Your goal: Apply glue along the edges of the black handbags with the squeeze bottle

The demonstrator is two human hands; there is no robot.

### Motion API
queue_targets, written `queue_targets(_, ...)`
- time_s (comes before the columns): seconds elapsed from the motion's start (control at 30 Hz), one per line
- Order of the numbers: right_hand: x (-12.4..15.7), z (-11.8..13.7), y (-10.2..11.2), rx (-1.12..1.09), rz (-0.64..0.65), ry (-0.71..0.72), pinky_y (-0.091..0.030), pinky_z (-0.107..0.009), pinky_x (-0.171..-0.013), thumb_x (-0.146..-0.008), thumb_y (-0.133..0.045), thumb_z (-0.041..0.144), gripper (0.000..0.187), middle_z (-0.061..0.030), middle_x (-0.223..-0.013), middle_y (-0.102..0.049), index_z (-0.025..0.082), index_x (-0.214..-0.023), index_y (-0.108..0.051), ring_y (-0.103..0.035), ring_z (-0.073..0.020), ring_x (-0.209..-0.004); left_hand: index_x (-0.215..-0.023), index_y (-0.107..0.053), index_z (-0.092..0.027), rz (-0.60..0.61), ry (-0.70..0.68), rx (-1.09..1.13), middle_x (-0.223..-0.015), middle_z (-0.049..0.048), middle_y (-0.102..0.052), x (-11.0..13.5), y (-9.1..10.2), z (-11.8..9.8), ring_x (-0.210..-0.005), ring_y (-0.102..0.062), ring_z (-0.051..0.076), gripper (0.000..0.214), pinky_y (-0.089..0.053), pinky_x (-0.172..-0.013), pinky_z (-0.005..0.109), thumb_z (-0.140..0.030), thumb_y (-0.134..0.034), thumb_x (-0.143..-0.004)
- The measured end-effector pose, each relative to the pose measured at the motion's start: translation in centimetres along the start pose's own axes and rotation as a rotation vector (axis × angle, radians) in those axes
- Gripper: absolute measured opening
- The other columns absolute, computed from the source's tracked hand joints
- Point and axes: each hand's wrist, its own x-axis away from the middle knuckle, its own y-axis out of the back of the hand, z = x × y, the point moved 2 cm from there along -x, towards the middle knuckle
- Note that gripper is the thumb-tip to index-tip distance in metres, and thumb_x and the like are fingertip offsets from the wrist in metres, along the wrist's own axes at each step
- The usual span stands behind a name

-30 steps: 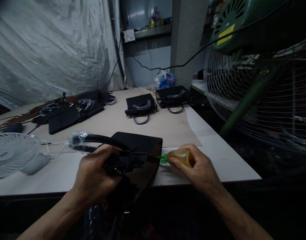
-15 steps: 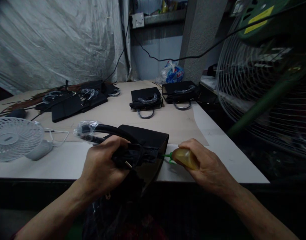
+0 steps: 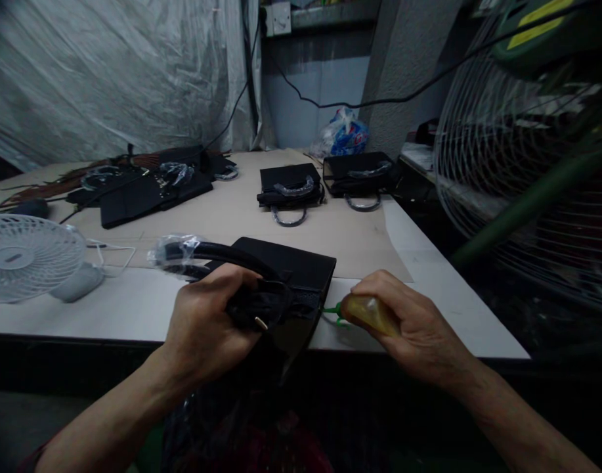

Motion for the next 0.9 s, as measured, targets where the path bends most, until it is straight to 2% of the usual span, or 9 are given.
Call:
queue_targets(0.27,0.3,-0.2,0.1,0.052,-0.094,-0.035,-0.055,-0.037,-0.071,-0.095,-0.07,0.037,0.017,-0.0023,-0.096,-0.067,0.032,-0.11,-0.065,-0.066,-0.0242,-0.081,-0.086,-0.063,-0.02,-0.013,0.015,0.014,-0.082,0.0037,-0.072,0.7,-0.3,0.0,-0.07,-0.069,0.02,0.019,-0.052,-0.057,0.031,-0.015,-0.062,-0.068)
queue_targets(0.47,0.6,-0.1,0.4,0.093,-0.073,-0.023,-0.054,-0.037,-0.071,-0.095,-0.068,0.036,0.017,-0.0026,-0.097,-0.066,0.031,-0.111,-0.065,-0.066,-0.0249,-0.082,-0.088,-0.063,-0.02,-0.021,0.011,-0.005,-0.081,0.0037,-0.072,1.0,-0.3,-0.1,-0.069,-0.069,0.02,0.022,-0.052,-0.056,0.031,-0.015,-0.06,-0.067)
queue_targets(0.6,0.7,0.0,0.2,0.059,-0.104,-0.018,-0.054,-0.038,-0.071,-0.094,-0.07,0.035,0.019,-0.0022,-0.097,-0.067,0.032,-0.112,-0.065,-0.066,-0.0252,-0.081,-0.088,-0.063,-0.02,-0.019,0.011,0.0,-0.081,0.0033,-0.071,1.0,-0.4,0.0,-0.068,-0.069,0.021,0.021,-0.052,-0.056,0.032,-0.016,-0.061,-0.067)
queue_targets(0.77,0.5,0.0,-0.1,-0.016,-0.059,-0.05,-0.055,-0.035,-0.07,-0.093,-0.071,0.038,0.015,-0.0011,-0.095,-0.068,0.032,-0.106,-0.067,-0.067,-0.0237,-0.079,-0.087,-0.064,-0.019,-0.009,0.009,0.001,-0.08,0.003,-0.071,0.9,-0.6,-0.1,-0.068,-0.069,0.02,0.019,-0.052,-0.056,0.031,-0.016,-0.061,-0.069)
queue_targets(0.9,0.6,0.0,0.0,-0.035,-0.061,-0.05,-0.055,-0.034,-0.07,-0.094,-0.07,0.037,0.017,-0.0012,-0.096,-0.068,0.032,-0.109,-0.066,-0.067,-0.0226,-0.08,-0.087,-0.064,-0.019,-0.001,0.016,-0.005,-0.08,0.0034,-0.071,0.9,-0.6,-0.2,-0.067,-0.069,0.02,0.019,-0.052,-0.055,0.031,-0.016,-0.06,-0.068)
